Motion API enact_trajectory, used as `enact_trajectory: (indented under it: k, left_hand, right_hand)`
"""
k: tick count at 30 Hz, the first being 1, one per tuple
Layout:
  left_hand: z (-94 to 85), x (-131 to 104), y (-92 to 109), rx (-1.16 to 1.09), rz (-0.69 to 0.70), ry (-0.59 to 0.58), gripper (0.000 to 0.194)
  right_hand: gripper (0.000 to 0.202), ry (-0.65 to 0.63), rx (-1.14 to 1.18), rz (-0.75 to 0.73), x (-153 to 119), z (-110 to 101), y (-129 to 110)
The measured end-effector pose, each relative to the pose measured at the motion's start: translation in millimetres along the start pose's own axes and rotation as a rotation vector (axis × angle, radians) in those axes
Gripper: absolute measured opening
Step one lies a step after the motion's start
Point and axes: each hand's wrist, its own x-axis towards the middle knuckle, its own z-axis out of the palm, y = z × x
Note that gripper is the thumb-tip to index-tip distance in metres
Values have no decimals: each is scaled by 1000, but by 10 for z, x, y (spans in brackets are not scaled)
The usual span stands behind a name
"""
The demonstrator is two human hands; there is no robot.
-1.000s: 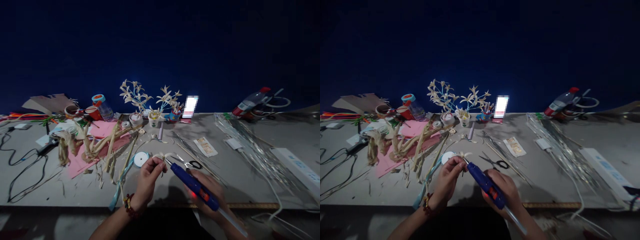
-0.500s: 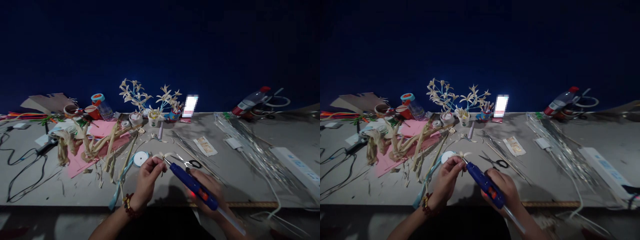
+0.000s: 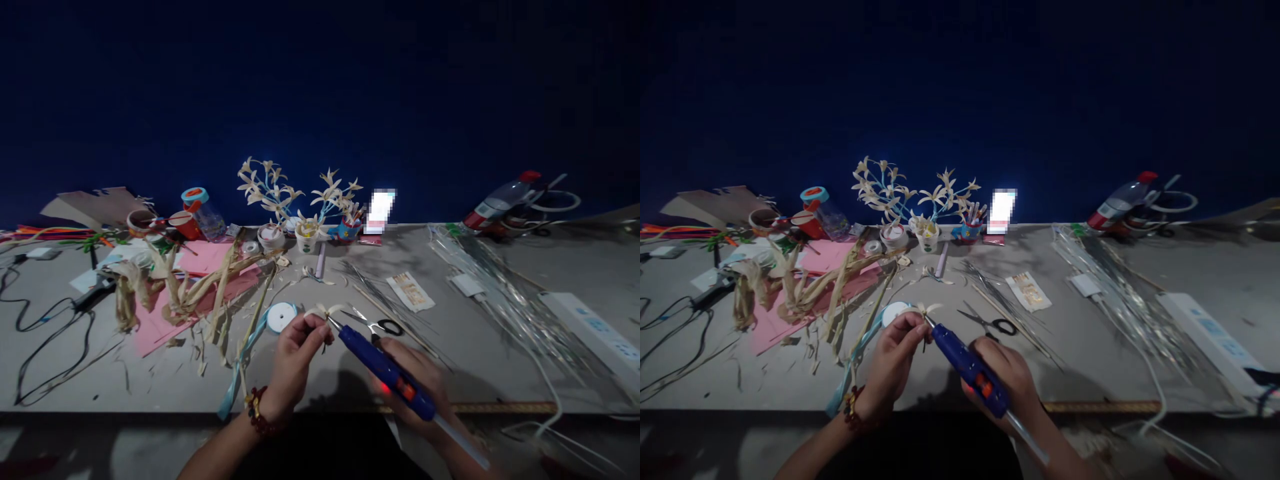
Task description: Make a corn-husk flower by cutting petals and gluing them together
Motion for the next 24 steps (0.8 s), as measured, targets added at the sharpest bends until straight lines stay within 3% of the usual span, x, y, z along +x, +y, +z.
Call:
enact_trajectory:
  k: [24]
  left_hand:
    - [2, -6, -9, -24, 0, -6, 18]
  right_hand:
    - [18, -9, -54, -52, -50, 11, 34]
